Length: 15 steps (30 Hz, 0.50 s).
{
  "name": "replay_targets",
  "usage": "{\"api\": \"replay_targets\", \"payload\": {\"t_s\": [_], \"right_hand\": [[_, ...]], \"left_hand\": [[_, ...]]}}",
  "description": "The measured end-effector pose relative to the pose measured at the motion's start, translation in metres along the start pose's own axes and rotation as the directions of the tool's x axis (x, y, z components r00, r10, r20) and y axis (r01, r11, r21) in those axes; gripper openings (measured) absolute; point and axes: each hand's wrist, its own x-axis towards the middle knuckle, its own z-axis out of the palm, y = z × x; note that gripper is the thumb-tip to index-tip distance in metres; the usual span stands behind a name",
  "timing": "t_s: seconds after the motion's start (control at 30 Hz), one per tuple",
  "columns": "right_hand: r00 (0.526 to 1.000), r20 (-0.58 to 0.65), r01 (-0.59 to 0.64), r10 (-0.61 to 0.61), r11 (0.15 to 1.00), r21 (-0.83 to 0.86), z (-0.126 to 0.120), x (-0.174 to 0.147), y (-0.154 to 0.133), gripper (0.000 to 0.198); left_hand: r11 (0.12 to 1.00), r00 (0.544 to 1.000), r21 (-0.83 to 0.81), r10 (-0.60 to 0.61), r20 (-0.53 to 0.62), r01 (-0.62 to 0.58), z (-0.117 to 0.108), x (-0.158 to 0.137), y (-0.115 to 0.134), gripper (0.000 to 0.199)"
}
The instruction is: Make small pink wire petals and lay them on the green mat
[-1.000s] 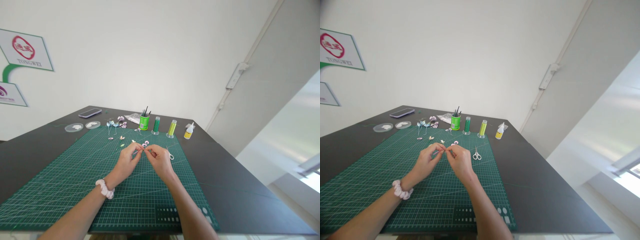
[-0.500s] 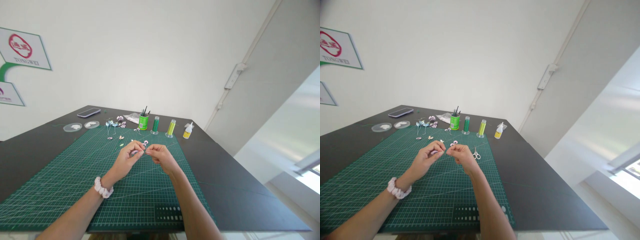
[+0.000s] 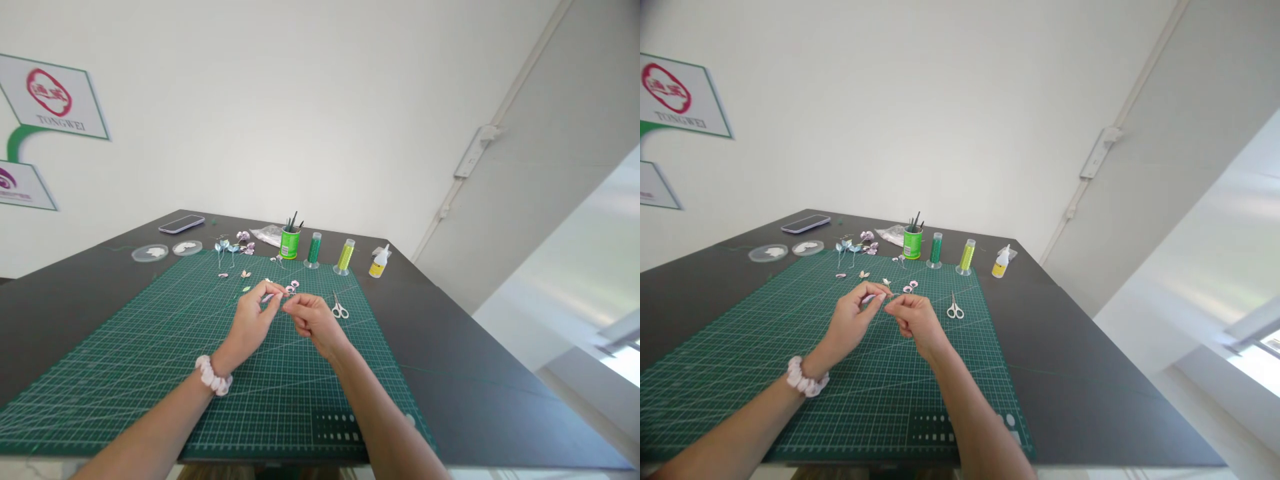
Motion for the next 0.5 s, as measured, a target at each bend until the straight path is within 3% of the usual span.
{"api": "replay_targets", "payload": {"t_s": [0.17, 0.3, 0.5], "right_hand": [[0.973, -0.13, 0.161, -0.192, 0.962, -0.221, 0.003, 0.001, 0.007, 0.022], [0.928, -0.161, 0.255, -0.336, 0.888, -0.383, 0.001, -0.002, 0.007, 0.013], [0.894, -0.172, 0.293, -0.414, 0.83, -0.474, -0.009, -0.002, -0.003, 0.013]], "left_hand": [[0.994, 0.999, 0.104, 0.048, -0.017, -0.046, -0.001, -0.001, -0.004, 0.012], [0.986, 0.996, 0.142, 0.089, 0.021, -0.091, -0.002, -0.001, -0.007, 0.012], [0.982, 0.98, 0.108, 0.137, 0.142, -0.153, 0.001, -0.002, -0.002, 0.013]]}}
